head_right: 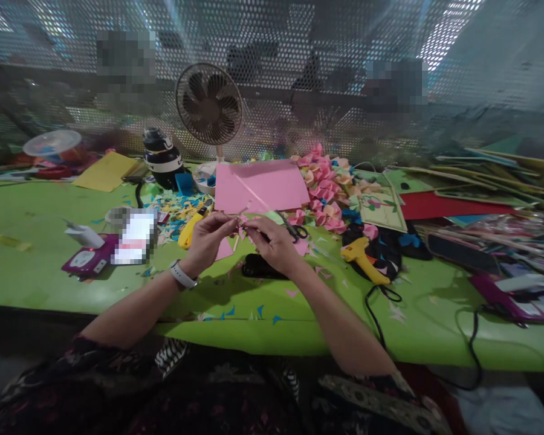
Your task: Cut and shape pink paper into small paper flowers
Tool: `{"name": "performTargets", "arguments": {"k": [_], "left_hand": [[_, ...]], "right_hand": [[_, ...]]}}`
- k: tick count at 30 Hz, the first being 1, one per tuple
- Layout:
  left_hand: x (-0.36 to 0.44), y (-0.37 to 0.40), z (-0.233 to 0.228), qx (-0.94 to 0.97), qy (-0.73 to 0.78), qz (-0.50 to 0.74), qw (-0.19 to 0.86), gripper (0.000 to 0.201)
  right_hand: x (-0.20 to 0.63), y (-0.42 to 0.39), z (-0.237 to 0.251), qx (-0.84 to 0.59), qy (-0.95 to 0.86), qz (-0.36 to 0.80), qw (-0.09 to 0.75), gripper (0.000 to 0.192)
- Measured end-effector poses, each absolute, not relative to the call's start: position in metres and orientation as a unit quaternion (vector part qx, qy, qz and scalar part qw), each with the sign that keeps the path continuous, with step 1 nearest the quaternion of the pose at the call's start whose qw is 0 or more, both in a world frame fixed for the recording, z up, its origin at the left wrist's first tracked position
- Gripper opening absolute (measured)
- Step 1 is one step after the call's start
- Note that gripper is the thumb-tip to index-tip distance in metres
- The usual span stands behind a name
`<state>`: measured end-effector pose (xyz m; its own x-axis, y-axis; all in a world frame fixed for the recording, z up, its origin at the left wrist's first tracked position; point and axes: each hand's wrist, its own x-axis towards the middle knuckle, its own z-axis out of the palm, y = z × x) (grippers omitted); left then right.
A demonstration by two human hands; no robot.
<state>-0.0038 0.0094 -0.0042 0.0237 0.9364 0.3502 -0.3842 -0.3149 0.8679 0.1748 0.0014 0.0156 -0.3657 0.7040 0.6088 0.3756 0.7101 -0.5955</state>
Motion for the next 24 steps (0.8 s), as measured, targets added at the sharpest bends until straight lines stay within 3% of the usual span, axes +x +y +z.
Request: {"name": "performTargets", "arguments": {"k": [6, 13, 24], "left_hand": [[-0.0036, 0.0120, -0.0061, 0.493, 0.280, 0.625, 0.537, 0.021], [-0.0025, 0.0090, -0.0001, 0.494, 0.285, 0.655, 0.495, 0.027], [-0.0043, 0.0123, -0.0046, 0.509, 0.289, 0.621, 0.521, 0.025]], "right_hand": [[0.1755, 0.0009, 0.0172, -0.325, -0.801, 0.237, 0.443, 0.014], [0.1722, 0.0011, 0.0128, -0.338, -0.811, 0.135, 0.458, 0.014], [0.1757, 0.0047, 0.0149, -0.323, -0.803, 0.229, 0.446, 0.011]]}}
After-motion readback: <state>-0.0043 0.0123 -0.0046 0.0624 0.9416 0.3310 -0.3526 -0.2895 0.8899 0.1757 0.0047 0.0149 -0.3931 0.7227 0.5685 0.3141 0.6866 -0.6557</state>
